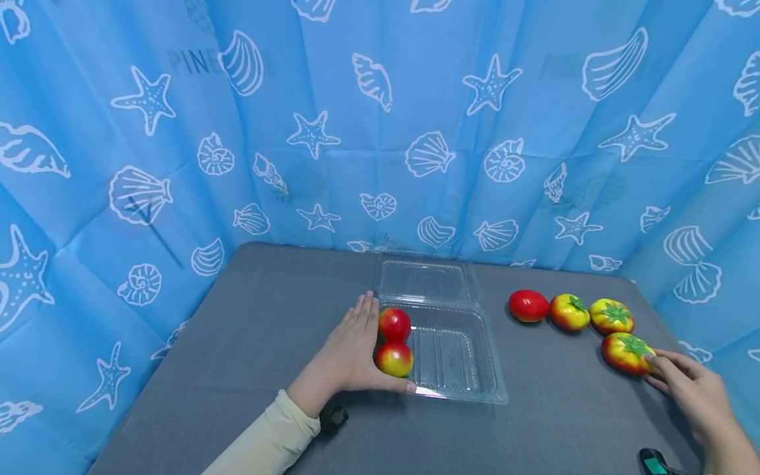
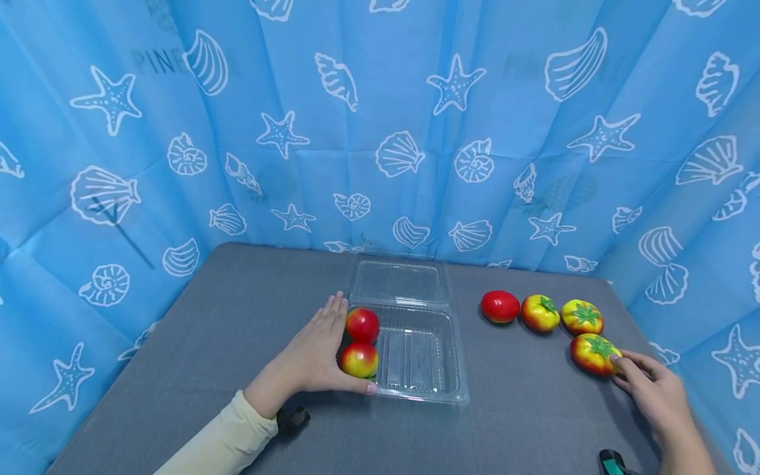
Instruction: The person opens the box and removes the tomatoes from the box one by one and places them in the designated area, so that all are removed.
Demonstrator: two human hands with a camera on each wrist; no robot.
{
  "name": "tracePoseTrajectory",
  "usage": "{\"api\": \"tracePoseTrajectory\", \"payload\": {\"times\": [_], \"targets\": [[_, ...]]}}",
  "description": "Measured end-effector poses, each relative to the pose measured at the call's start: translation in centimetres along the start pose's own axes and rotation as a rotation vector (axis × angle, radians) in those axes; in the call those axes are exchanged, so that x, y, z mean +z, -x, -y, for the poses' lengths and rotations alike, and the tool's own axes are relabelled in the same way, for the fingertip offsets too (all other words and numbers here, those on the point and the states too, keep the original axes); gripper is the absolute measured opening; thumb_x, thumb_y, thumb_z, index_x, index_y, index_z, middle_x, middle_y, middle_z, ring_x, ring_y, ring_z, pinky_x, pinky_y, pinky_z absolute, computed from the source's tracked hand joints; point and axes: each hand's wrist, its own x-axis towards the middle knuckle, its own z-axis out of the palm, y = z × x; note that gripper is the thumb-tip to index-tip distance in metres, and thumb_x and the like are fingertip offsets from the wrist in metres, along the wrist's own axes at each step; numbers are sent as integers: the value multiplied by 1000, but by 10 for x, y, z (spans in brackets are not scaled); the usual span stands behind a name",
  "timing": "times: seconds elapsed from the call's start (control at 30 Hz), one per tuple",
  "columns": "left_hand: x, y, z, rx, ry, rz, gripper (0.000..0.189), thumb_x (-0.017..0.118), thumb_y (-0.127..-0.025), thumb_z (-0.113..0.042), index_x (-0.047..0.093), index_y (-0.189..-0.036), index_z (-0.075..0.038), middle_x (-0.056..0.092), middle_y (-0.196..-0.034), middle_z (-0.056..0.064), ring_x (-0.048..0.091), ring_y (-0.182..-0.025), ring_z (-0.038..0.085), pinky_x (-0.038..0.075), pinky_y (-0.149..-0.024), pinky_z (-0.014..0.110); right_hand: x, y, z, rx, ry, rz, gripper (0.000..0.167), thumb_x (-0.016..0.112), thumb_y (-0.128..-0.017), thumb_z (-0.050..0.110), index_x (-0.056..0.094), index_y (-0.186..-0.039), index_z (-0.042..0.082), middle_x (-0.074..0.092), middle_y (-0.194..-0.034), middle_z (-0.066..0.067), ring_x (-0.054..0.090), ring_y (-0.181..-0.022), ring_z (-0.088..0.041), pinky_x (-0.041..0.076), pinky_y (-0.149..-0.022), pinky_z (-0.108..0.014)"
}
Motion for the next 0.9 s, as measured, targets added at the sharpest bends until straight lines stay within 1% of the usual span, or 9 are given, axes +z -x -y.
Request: {"api": "tracePoseTrajectory", "payload": {"times": [0.1, 0.17, 0.23, 0.27, 0.33, 0.47, 0.6, 0.77, 0.9], "targets": [[0, 0, 0, 2, -2, -2, 142, 70, -70, -90, 14, -171, -7, 8, -180, 14, 8, -168, 35, 23, -133, 55, 0, -5, -7, 20, 5, -15, 70, 39, -112, 38, 36, -156, -16, 34, -160, -41, 59, -90, -11, 56, -57, -14], [0, 0, 0, 2, -2, -4, 142, 70, -70, -89, 15, -171, -7, 9, -180, 14, 8, -168, 35, 23, -133, 55, 0, -10, -13, 26, 6, -33, 68, 39, -112, 38, 37, -158, -13, 33, -163, -39, 52, -85, 2, 55, -58, -13], [0, 0, 1, 3, 1, -6, 141, 70, -70, -89, 15, -171, -7, 9, -180, 14, 9, -167, 35, 24, -132, 55, 1, -13, -15, 24, 2, -57, 68, 41, -111, 40, 39, -159, -9, 32, -166, -37, 52, -88, 1, 54, -57, -12], [0, 0, 1, 4, 2, -7, 141, 70, -70, -89, 15, -171, -7, 9, -180, 14, 9, -167, 36, 24, -132, 55, 1, -11, -12, 30, -2, -66, 67, 42, -111, 39, 39, -160, -7, 30, -167, -35, 56, -95, -8, 53, -57, -11], [0, 0, 1, 4, 2, -9, 141, 70, -70, -89, 15, -171, -7, 9, -180, 14, 9, -167, 35, 23, -133, 55, 2, -9, -9, 23, 5, -89, 65, 43, -111, 37, 40, -160, -6, 29, -169, -33, 58, -101, -14, 51, -56, -9], [1, 0, 0, 5, 1, -10, 141, 70, -70, -89, 15, -171, -7, 9, -180, 14, 9, -167, 35, 23, -133, 55, 2, 4, 7, 41, 18, -113, 60, 43, -110, 30, 43, -158, -6, 31, -169, -32, 51, -123, -42, 49, -52, -11], [1, 0, 1, 6, 8, -5, 141, 71, -70, -89, 15, -171, -7, 9, -180, 14, 9, -167, 35, 24, -132, 55, 2, 11, 15, 61, 34, -133, 58, 43, -110, 29, 45, -157, -6, 33, -168, -31, 50, -119, -44, 47, -49, -16], [0, 0, 1, 9, 16, -7, 141, 71, -70, -89, 16, -171, -7, 9, -180, 14, 9, -167, 36, 25, -132, 56, 1, 13, 19, 64, 49, -158, 57, 44, -110, 28, 46, -156, -5, 36, -167, -29, 54, -102, -25, 46, -50, -18], [-1, 1, 0, 13, 15, -9, 141, 71, -70, -89, 16, -171, -6, 9, -180, 14, 9, -167, 35, 25, -132, 55, 2, 13, 17, 51, 48, -172, 56, 45, -110, 27, 47, -156, -5, 39, -164, -30, 48, -92, -5, 45, -49, -15]]}}
